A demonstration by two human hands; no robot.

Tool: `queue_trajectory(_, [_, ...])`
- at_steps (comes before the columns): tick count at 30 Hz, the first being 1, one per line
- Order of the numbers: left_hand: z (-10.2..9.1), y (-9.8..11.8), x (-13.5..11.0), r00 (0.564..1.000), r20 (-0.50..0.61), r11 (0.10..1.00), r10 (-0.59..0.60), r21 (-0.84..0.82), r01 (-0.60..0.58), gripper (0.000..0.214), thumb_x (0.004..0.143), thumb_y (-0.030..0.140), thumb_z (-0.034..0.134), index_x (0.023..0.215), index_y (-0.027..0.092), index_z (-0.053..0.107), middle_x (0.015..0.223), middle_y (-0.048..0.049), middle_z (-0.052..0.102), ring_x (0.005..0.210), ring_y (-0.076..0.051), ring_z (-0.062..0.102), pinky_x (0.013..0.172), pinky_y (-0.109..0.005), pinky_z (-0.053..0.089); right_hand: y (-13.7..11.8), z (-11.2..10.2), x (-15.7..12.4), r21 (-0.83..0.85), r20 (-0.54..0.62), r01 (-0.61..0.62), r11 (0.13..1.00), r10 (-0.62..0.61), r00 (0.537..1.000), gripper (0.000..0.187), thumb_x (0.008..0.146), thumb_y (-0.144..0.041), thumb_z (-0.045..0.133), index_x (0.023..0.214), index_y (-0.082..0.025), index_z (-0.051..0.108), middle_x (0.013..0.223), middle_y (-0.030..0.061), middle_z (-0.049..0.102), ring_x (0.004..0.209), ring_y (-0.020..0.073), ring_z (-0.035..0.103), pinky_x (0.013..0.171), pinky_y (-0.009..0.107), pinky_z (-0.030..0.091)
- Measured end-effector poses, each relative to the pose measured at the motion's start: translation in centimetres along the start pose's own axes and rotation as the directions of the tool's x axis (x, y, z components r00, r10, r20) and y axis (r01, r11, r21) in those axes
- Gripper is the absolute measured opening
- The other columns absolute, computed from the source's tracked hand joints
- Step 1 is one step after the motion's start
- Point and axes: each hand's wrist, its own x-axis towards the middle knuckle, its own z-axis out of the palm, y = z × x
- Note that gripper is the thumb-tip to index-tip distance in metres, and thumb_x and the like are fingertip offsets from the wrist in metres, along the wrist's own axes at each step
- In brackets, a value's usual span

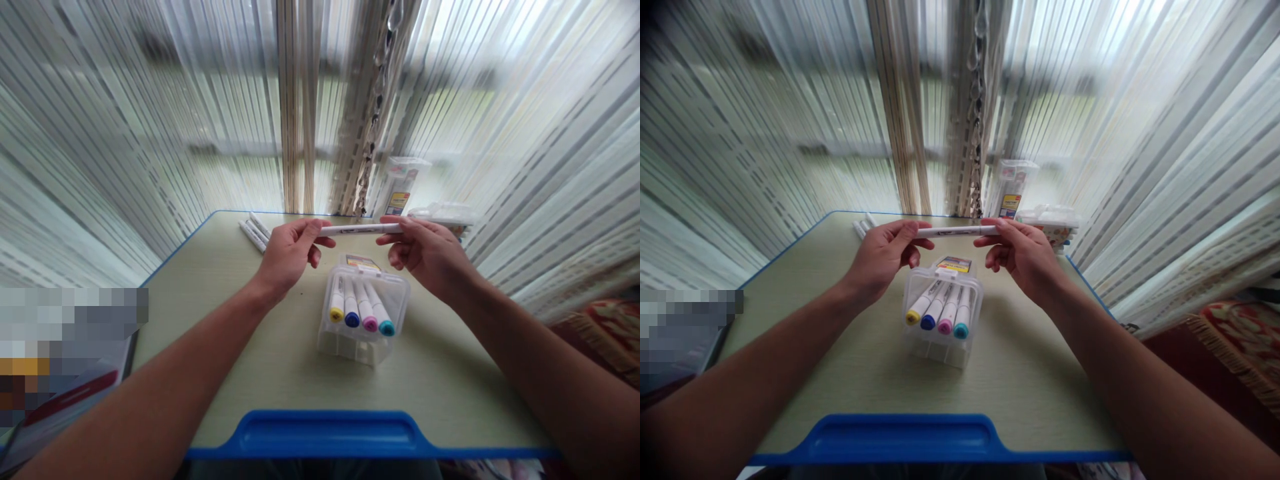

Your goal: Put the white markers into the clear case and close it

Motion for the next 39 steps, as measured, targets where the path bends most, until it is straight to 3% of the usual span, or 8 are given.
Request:
queue_trajectory(5, [-0.03, -0.03, 0.05, 0.999, -0.01, 0.999, -0.031, -0.012, 0.031, 0.031, 0.092, 0.039, 0.058, 0.1, 0.011, 0.069, 0.073, -0.0078, 0.072, 0.043, -0.007, 0.051, 0.046, -0.021, 0.04, -0.05, 0.03, -0.02, -0.005, -0.007, -0.003, 1.0, 0.003, 1.0, 0.026, 0.085, -0.037, 0.065, 0.098, -0.015, 0.07, 0.076, 0.0084, 0.075, 0.045, 0.0138, 0.06, 0.04, 0.026, 0.043])
queue_trajectory(13, [-0.21, -0.14, -0.19, 0.996, 0.077, 0.984, 0.044, 0.17, -0.056, 0.033, 0.076, 0.042, 0.076, 0.088, 0.012, 0.068, 0.066, -0.0045, 0.069, 0.046, -0.007, 0.047, 0.045, -0.021, 0.037, 0.65, -0.05, 0.02, -0.054, 0.014, 0.057, 0.997, -0.056, 0.998, 0.02, 0.075, -0.031, 0.081, 0.084, -0.017, 0.071, 0.066, 0.004, 0.072, 0.043, 0.0099, 0.057, 0.04, 0.021, 0.041])
queue_trajectory(19, [-0.21, 0.0, -0.45, 0.996, 0.085, 0.962, 0.041, 0.267, -0.063, 0.037, 0.074, 0.045, 0.077, 0.09, 0.012, 0.069, 0.066, -0.005, 0.068, 0.048, -0.007, 0.045, 0.043, -0.02, 0.031, 0.66, 0.02, -0.12, -0.046, 0.019, 0.046, 0.998, -0.045, 0.999, 0.021, 0.071, -0.029, 0.085, 0.08, -0.017, 0.07, 0.06, 0.0021, 0.069, 0.044, 0.0096, 0.057, 0.04, 0.02, 0.041])
queue_trajectory(29, [-0.12, -0.09, -0.03, 0.997, 0.059, 0.992, 0.04, 0.118, -0.046, 0.029, 0.083, 0.039, 0.07, 0.09, 0.01, 0.069, 0.072, -0.0048, 0.069, 0.045, -0.005, 0.046, 0.044, -0.019, 0.035, 0.58, -0.14, 0.04, -0.003, 0.019, 0.011, 1.0, -0.011, 1.0, 0.019, 0.083, -0.034, 0.072, 0.088, -0.015, 0.071, 0.069, 0.0057, 0.072, 0.044, 0.0112, 0.059, 0.04, 0.021, 0.043])
queue_trajectory(39, [-0.12, -0.02, 0.13, 0.999, -0.006, 0.999, -0.04, 0.016, 0.04, 0.028, 0.095, 0.03, 0.05, 0.096, 0.009, 0.069, 0.074, -0.0076, 0.071, 0.042, -0.006, 0.049, 0.044, -0.019, 0.037, -0.09, 0.15, -0.07, 0.037, -0.002, -0.035, 0.999, 0.035, 0.999, 0.024, 0.094, -0.028, 0.052, 0.095, -0.013, 0.07, 0.075, 0.0103, 0.074, 0.045, 0.0147, 0.062, 0.041, 0.025, 0.044])
